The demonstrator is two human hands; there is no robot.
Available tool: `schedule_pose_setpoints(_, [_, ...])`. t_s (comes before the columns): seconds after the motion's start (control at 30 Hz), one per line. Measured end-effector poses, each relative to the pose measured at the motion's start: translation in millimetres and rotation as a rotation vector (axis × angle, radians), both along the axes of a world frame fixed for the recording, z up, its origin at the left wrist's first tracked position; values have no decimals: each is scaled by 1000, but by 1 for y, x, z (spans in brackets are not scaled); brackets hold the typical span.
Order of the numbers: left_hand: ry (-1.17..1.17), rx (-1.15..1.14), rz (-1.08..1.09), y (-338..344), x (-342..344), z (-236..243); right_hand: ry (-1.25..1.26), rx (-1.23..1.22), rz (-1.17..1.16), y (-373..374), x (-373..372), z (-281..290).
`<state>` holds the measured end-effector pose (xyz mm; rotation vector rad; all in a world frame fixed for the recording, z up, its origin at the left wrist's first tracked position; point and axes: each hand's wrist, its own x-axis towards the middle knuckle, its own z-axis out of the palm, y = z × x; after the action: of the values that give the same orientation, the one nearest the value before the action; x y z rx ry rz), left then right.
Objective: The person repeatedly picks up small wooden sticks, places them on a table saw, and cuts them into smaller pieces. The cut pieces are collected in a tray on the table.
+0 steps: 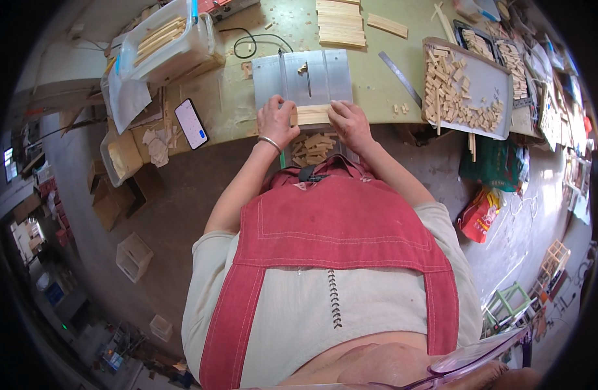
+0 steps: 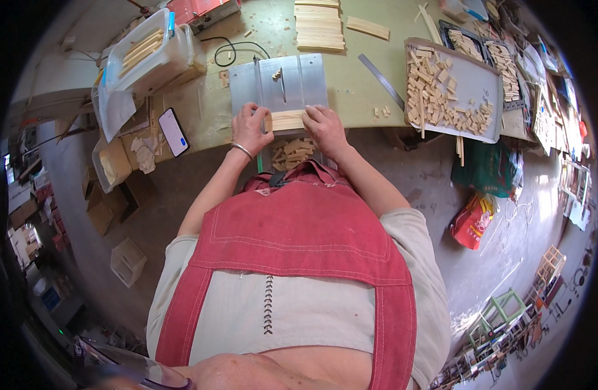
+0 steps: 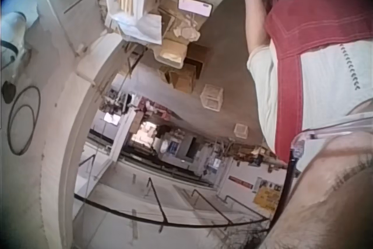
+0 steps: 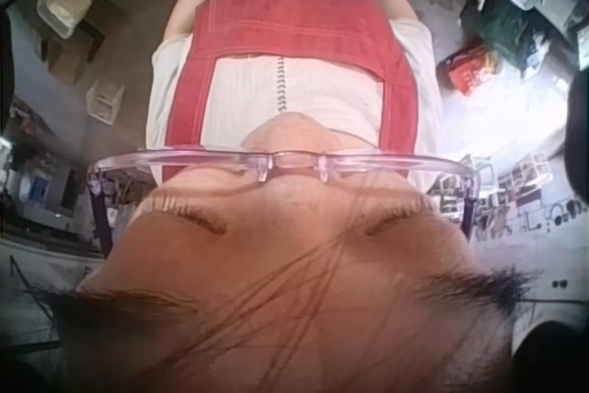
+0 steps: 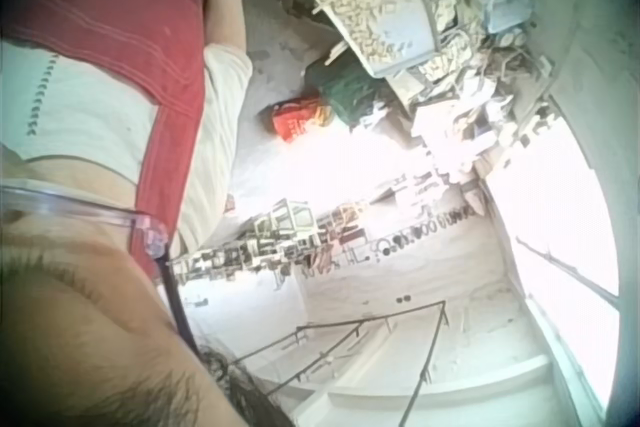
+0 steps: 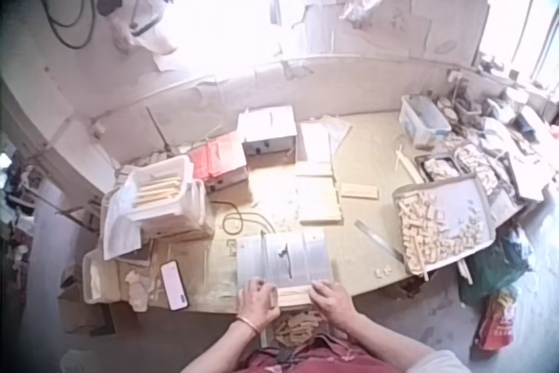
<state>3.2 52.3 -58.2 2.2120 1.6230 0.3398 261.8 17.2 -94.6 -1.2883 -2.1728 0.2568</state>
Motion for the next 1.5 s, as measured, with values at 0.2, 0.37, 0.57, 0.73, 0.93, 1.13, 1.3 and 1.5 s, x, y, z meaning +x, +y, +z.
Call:
schedule_pose_setpoints(0.2, [23, 0, -15, 5, 3, 4, 19, -33, 51, 9, 4, 6])
schedule_pose_setpoints(0.37, [34, -21, -16, 5, 2, 5, 3, -59, 89, 12, 4, 6])
schedule_pose_setpoints(0.57, [37, -47, -3, 6, 2, 4, -25, 9, 53, 6, 5, 0])
schedule_pose_setpoints(0.73, [-17, -38, 25, 3, -1, -2, -11, -39, 48, 2, 2, -3])
schedule_pose_setpoints(0.93, [-58, 10, 29, -1, -1, -6, -59, -25, 40, 1, 2, -7])
schedule_pose_setpoints(1.13, [-49, -11, 30, 1, 1, -2, -19, -26, 19, 2, 0, -6])
schedule_pose_setpoints(1.3, [-29, -8, 38, 19, 3, -2, 11, -49, 19, 18, 0, -4])
schedule_pose_setpoints(1.5, [-18, 4, 20, 39, 4, -5, 43, -37, 1, 35, -2, -1])
